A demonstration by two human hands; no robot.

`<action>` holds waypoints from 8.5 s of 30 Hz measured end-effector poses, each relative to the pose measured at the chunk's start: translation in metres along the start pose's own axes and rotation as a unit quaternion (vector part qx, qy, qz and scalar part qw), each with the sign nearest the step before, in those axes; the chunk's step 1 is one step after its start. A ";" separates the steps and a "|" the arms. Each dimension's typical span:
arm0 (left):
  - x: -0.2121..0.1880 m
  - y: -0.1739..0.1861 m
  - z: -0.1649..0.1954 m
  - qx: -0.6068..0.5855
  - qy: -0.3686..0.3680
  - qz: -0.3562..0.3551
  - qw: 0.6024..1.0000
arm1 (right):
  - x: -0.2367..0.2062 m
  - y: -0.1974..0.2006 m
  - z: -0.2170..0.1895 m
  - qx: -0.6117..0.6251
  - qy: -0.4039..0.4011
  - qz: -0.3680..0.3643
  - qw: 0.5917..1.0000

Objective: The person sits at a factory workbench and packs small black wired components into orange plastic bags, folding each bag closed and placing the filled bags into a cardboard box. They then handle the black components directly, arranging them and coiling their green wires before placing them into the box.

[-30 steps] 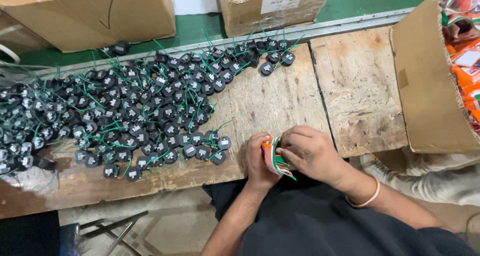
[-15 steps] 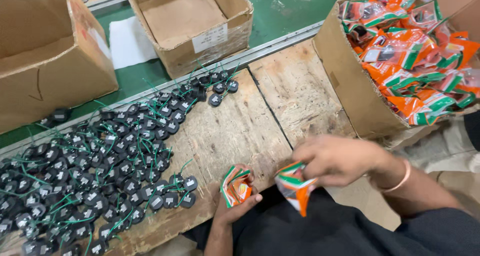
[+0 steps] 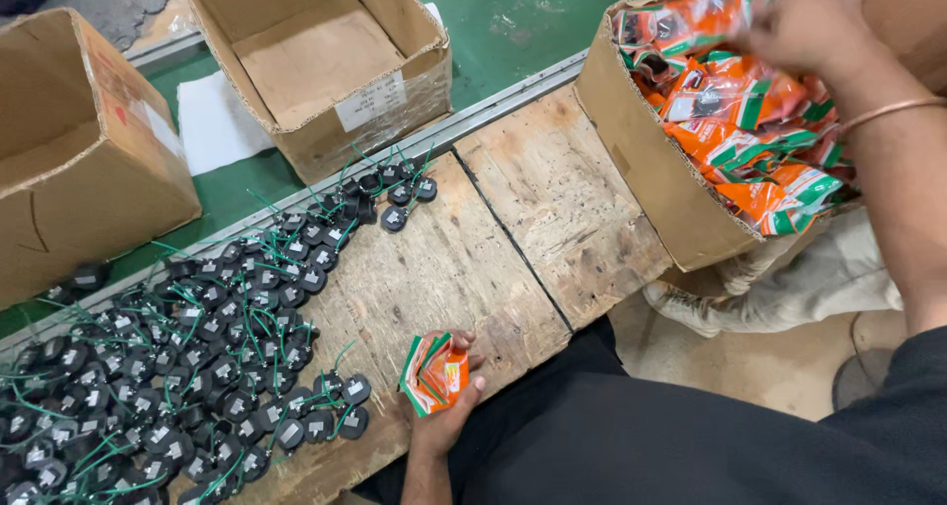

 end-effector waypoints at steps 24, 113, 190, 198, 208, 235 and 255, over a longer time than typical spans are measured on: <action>-0.017 0.018 -0.032 0.045 0.039 -0.088 0.994 | -0.185 -0.068 -0.372 0.339 0.541 0.117 0.760; -0.010 -0.004 0.036 0.397 -0.193 0.124 0.889 | -0.191 -0.066 -0.361 0.422 0.407 -0.154 0.795; -0.019 0.013 -0.041 -0.041 0.065 -0.079 0.994 | -0.193 -0.066 -0.358 0.326 0.517 0.067 0.788; -0.014 0.010 -0.021 0.064 0.073 -0.070 0.993 | -0.197 -0.054 -0.362 0.286 0.530 0.087 0.794; -0.001 0.000 0.028 0.302 -0.029 -0.102 0.947 | -0.199 -0.062 -0.350 0.242 0.585 -0.222 0.741; -0.015 0.009 0.075 0.491 -0.112 0.262 0.823 | 0.037 -0.080 -0.362 0.564 0.233 -0.017 0.792; -0.021 0.039 0.000 0.038 -0.094 0.139 0.985 | -0.200 -0.126 -0.387 0.506 0.504 0.077 0.696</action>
Point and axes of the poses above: each hand's wrist, its own x-axis towards the middle knuckle, its own y-axis out of the back of the hand, z = x × y, the point moved 4 cm from there along x, towards the middle knuckle, and after that the axes turned 14 degrees about -z, right-handed, at the moved point
